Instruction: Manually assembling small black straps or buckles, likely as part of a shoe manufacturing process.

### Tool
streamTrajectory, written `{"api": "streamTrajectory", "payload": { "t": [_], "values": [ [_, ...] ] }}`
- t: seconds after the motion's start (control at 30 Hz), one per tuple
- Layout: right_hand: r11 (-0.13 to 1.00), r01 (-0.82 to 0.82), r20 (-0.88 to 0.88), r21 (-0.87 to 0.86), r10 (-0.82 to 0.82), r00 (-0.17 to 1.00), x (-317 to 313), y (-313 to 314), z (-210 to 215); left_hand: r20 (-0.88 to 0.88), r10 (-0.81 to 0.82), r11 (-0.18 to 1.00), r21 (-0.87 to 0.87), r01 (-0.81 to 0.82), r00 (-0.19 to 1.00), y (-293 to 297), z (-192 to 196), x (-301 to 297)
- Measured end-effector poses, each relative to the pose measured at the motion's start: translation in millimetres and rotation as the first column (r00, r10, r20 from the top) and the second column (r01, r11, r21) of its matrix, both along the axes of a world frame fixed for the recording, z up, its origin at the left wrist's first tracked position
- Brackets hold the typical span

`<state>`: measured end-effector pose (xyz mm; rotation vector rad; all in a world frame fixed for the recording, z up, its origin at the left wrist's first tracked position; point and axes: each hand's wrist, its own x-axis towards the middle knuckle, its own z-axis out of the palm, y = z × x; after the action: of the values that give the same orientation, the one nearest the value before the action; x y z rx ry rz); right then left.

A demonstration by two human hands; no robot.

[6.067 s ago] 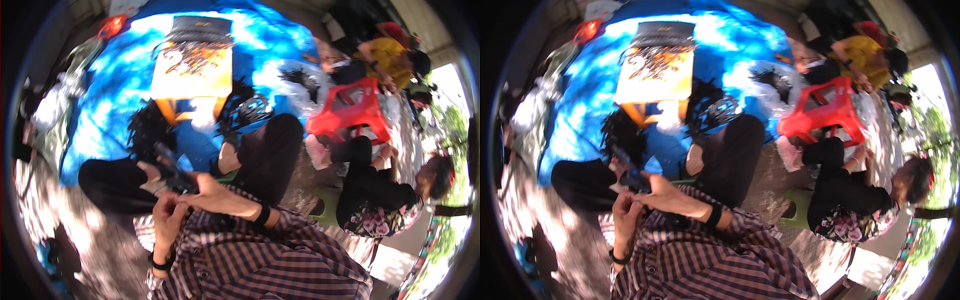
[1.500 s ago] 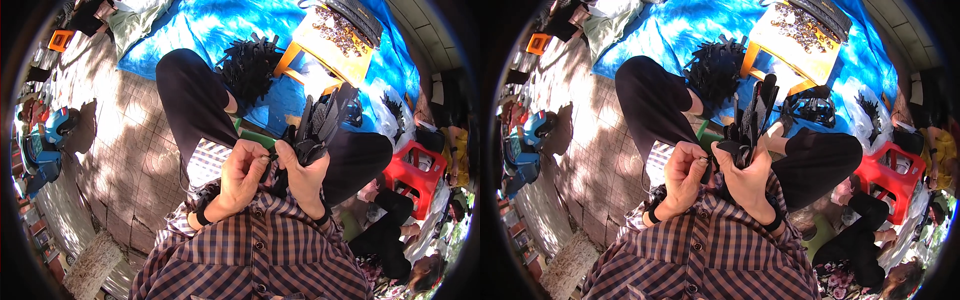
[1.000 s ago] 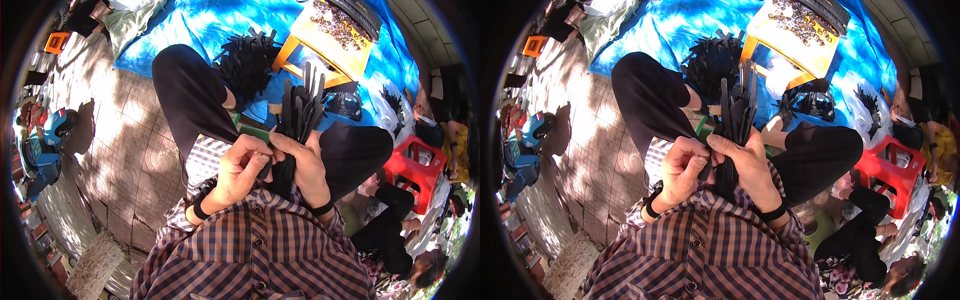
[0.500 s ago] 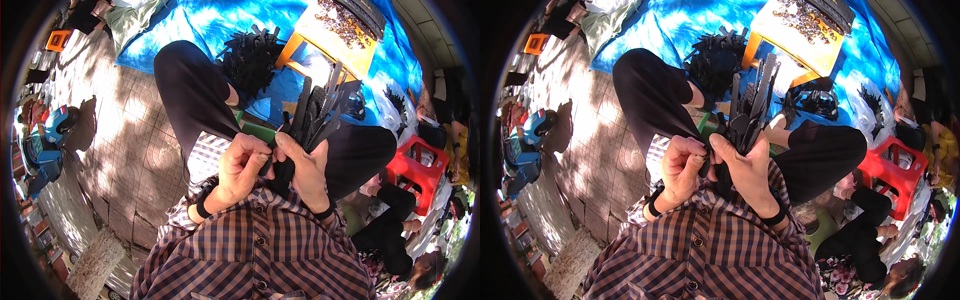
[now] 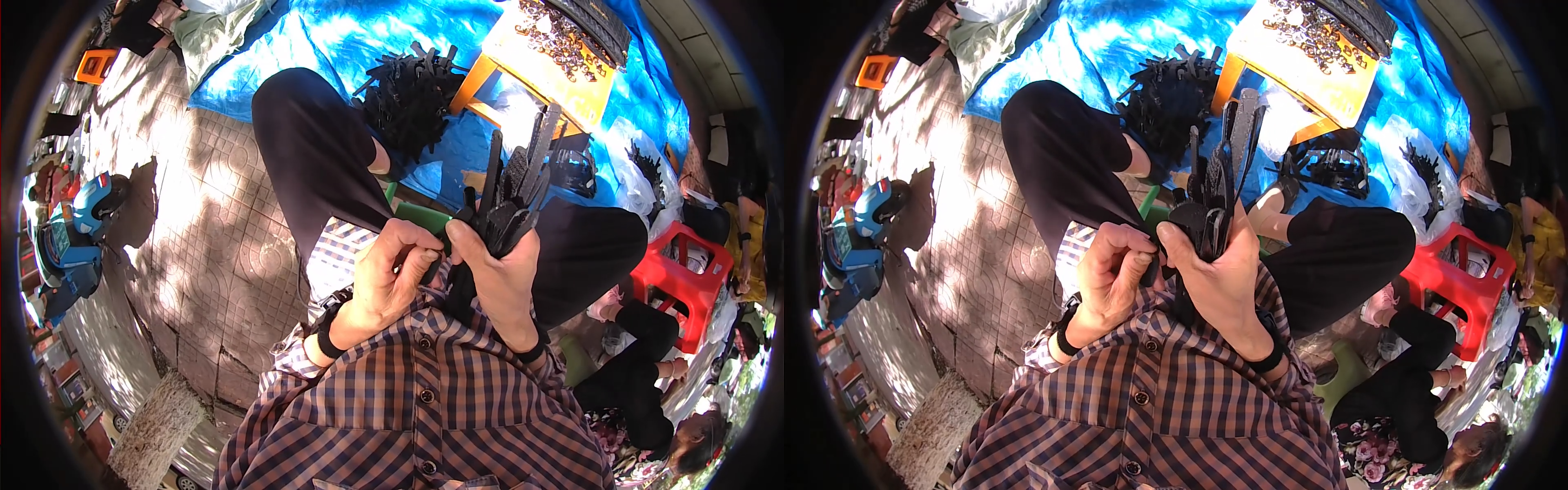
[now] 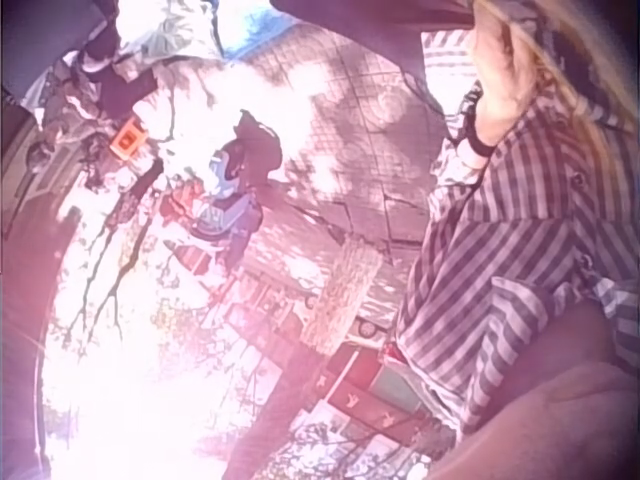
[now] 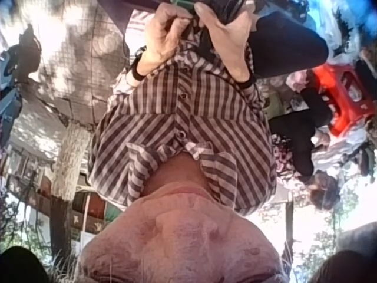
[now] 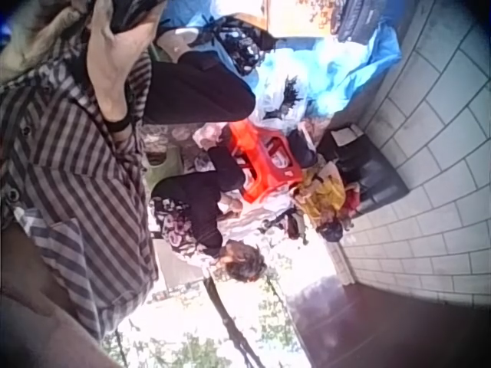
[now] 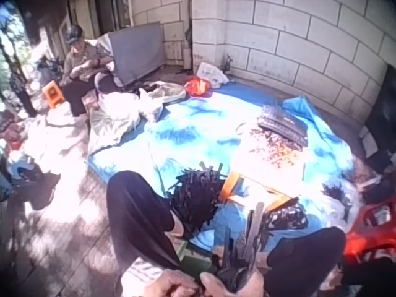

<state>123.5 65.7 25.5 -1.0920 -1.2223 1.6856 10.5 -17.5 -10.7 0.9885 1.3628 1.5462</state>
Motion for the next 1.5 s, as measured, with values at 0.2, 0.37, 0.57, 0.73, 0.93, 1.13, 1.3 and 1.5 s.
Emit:
{"api": "streamTrajectory", "payload": {
  "t": [0.2,0.37,0.57,0.73,0.93,1.13,1.3,1.5],
  "values": [
    [0.997,-0.068,0.019,0.028,0.068,0.998,0.8,0.7,-1.1,0.027,0.088,0.996,-0.011,-0.088,0.996,-0.7,6.4,7.3],
    [0.997,-0.028,0.106,0.075,0.02,0.994,0.0,-4.4,-2.9,0.204,0.098,0.991,-0.111,-0.076,0.974,6.4,14.9,11.3],
    [0.993,-0.092,0.006,0.079,0.092,0.996,7.3,2.5,-5.8,0.167,0.053,0.973,-0.231,-0.013,0.985,11.2,29.7,5.7],
    [0.997,-0.044,-0.194,-0.066,0.031,0.981,8.4,8.7,-8.1,0.448,-0.154,0.901,-0.302,0.312,0.88,18.6,30.7,-14.8],
    [1.0,-0.001,-0.179,-0.015,-0.002,0.984,14.5,13.4,-9.4,0.905,-0.07,0.878,-0.143,0.457,0.419,22.6,23.7,-21.0],
    [0.953,-0.166,-0.114,-0.253,0.141,0.983,34.9,31.4,-16.2,0.674,-0.14,0.976,-0.032,0.218,0.725,29.9,26.4,-13.5],
    [0.92,-0.245,-0.209,-0.304,0.186,0.96,29.9,25.0,-22.4,0.56,-0.204,0.969,0.0,0.246,0.803,28.6,31.7,-8.6],
    [0.878,-0.231,-0.468,-0.42,0.009,0.884,33.4,28.5,-23.9,0.573,-0.252,0.889,-0.183,0.421,0.78,25.1,29.5,-7.1]
  ]
}}
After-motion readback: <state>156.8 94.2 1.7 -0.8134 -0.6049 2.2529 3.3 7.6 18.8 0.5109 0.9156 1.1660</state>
